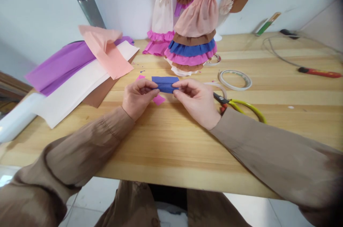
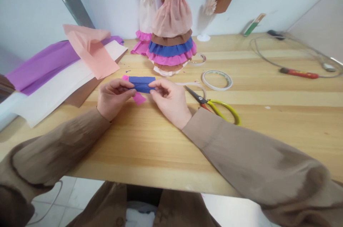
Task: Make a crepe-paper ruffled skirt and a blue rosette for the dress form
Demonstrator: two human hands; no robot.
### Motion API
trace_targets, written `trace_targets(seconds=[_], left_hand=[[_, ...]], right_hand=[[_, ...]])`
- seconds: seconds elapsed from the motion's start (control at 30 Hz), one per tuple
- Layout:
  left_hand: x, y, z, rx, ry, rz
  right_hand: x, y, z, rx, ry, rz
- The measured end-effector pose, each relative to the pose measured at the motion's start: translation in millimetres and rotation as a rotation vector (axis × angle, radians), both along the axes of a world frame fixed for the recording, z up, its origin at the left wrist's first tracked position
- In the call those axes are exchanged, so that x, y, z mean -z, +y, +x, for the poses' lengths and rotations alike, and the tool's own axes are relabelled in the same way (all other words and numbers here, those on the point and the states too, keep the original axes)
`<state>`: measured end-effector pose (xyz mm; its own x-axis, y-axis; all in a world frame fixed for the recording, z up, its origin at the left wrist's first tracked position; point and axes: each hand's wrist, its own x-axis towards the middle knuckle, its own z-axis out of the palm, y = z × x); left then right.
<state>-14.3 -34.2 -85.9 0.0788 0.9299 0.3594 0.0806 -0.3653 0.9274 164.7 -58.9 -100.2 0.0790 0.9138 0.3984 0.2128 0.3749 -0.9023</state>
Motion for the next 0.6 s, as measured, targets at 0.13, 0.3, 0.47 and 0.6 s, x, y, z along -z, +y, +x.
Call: trace_targets(seconds=[0.13,0.3,0.47,0.6], left_hand=[[0.6,-0.4,-0.6,0.016,0.004,0.016],[1.7,0.4,-2.2,0.021,0.057,0.056],[4.0,1.5,-3.3,0.015,0.074,0.087],[6.9,3.0,-3.8,0.010,0.084,0.110]], right_hand=[[0.9,0.0,0.3,0.006,-0.035,-0.014],[1.3,-0.1,0.8,0.015,-0.044,-0.014],[2.6,0.5,1.1,0.033,-0.075,-0.009],[3.4,1.6,0.8,0.033,-0.081,0.010]])
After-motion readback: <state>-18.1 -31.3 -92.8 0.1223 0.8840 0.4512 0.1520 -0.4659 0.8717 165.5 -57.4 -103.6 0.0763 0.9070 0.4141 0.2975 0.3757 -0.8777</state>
